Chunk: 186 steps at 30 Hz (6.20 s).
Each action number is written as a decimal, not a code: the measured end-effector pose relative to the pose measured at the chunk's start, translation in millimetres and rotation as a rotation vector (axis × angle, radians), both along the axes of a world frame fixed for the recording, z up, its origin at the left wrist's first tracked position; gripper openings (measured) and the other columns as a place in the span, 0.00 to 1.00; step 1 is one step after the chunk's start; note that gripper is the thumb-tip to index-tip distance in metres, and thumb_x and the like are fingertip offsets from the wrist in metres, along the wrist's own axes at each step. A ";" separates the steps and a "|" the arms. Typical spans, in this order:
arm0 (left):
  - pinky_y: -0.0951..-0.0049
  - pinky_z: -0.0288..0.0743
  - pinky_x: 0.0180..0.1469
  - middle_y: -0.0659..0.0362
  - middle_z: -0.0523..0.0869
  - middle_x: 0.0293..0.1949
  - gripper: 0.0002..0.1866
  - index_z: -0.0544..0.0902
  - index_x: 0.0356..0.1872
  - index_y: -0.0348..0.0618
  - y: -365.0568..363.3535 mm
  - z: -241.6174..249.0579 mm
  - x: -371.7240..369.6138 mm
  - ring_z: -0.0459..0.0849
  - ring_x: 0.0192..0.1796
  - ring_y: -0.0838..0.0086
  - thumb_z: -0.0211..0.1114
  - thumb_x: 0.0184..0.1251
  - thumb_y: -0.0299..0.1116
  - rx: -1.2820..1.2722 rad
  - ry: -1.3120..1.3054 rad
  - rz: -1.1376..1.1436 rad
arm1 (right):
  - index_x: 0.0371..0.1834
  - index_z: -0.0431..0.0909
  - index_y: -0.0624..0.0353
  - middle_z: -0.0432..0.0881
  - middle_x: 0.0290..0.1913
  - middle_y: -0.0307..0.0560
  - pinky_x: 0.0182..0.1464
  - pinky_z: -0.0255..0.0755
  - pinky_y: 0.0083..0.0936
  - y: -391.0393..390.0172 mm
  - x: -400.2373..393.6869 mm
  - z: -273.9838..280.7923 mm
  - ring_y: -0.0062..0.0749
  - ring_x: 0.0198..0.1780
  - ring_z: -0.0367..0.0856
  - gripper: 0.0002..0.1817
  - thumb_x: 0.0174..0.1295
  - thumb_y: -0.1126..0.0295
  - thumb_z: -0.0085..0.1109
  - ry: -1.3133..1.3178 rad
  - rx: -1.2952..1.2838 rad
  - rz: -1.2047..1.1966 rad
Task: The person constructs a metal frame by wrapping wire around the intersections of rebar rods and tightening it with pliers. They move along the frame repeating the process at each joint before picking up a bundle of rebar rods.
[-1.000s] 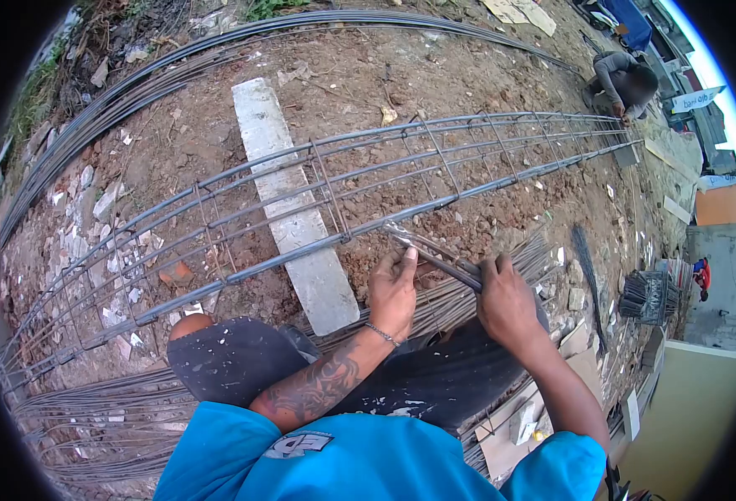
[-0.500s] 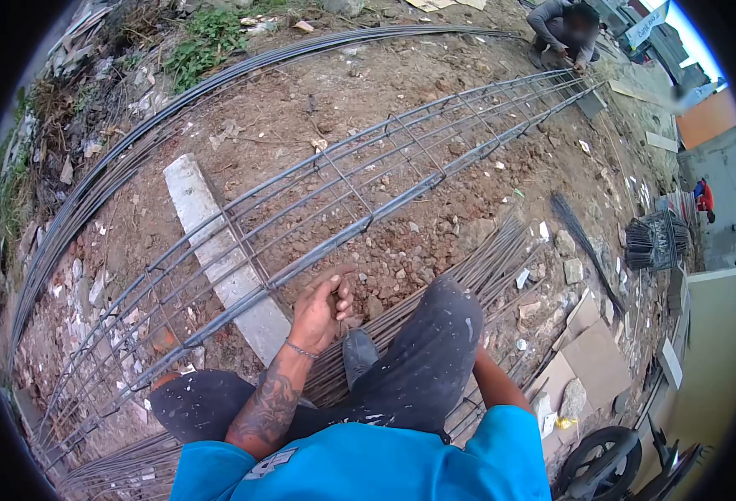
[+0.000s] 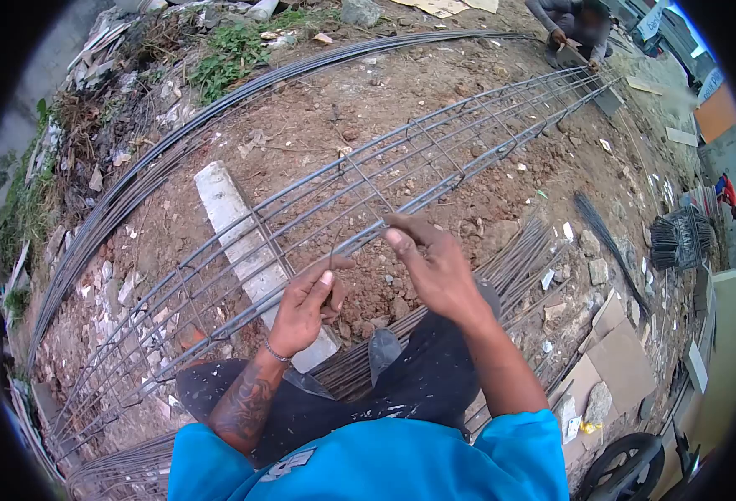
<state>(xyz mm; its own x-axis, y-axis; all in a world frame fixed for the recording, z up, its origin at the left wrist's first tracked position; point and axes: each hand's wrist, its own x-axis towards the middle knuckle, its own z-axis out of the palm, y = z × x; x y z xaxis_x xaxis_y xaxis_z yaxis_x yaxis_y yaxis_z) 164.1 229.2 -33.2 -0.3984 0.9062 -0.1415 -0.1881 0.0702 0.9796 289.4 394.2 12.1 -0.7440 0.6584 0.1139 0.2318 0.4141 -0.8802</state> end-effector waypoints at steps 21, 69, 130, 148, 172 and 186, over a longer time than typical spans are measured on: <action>0.80 0.60 0.20 0.65 0.67 0.17 0.15 0.73 0.48 0.39 -34.4 -41.6 -3.2 0.63 0.18 0.83 0.41 0.78 0.36 0.039 -0.307 0.277 | 0.48 0.72 0.64 0.81 0.35 0.47 0.37 0.74 0.17 -77.6 -95.0 -66.5 0.25 0.34 0.79 0.14 0.69 0.63 0.52 0.098 -0.938 0.012; 0.61 0.68 0.63 0.51 0.72 0.62 0.24 0.70 0.63 0.42 164.0 -145.4 -69.0 0.70 0.65 0.64 0.46 0.75 0.47 -0.298 -0.012 -0.055 | 0.48 0.79 0.66 0.75 0.27 0.49 0.31 0.71 0.31 82.4 -43.9 -214.6 0.39 0.26 0.75 0.16 0.54 0.81 0.63 0.302 0.277 0.063; 0.67 0.79 0.35 0.53 0.84 0.37 0.11 0.78 0.37 0.37 119.7 -160.9 32.0 0.85 0.36 0.61 0.67 0.51 0.19 0.079 1.193 0.566 | 0.38 0.79 0.70 0.81 0.36 0.62 0.43 0.71 0.36 100.4 -26.4 -204.2 0.55 0.39 0.79 0.12 0.63 0.70 0.55 -0.036 -0.400 0.239; 0.68 0.77 0.33 0.55 0.87 0.28 0.13 0.85 0.40 0.41 162.4 -108.3 -67.7 0.86 0.31 0.67 0.58 0.65 0.39 -0.977 0.146 -0.286 | 0.32 0.81 0.64 0.80 0.30 0.51 0.36 0.71 0.30 72.7 -41.3 -231.6 0.43 0.32 0.79 0.04 0.58 0.78 0.56 0.202 0.034 0.026; 0.77 0.74 0.30 0.57 0.84 0.30 0.05 0.82 0.33 0.34 176.1 -140.2 -74.7 0.81 0.30 0.75 0.65 0.59 0.26 -0.695 -0.164 -0.020 | 0.35 0.80 0.66 0.80 0.26 0.56 0.32 0.71 0.32 71.5 -37.6 -222.6 0.47 0.27 0.79 0.07 0.60 0.73 0.59 0.182 -0.057 -0.018; 0.65 0.75 0.41 0.52 0.83 0.31 0.05 0.82 0.32 0.37 147.9 -115.6 -15.6 0.82 0.37 0.59 0.66 0.54 0.23 -0.075 0.942 0.365 | 0.40 0.77 0.71 0.80 0.35 0.64 0.39 0.74 0.39 67.6 -34.1 -209.5 0.58 0.37 0.80 0.08 0.59 0.80 0.53 0.141 0.029 0.030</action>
<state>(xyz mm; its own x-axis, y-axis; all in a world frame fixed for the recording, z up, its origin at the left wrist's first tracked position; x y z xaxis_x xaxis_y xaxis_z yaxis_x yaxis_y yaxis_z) 148.5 377.1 -148.7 -0.6279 0.7085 0.3222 0.6371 0.2301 0.7356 255.3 461.9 -197.4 -0.7385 0.6312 0.2371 0.0941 0.4447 -0.8907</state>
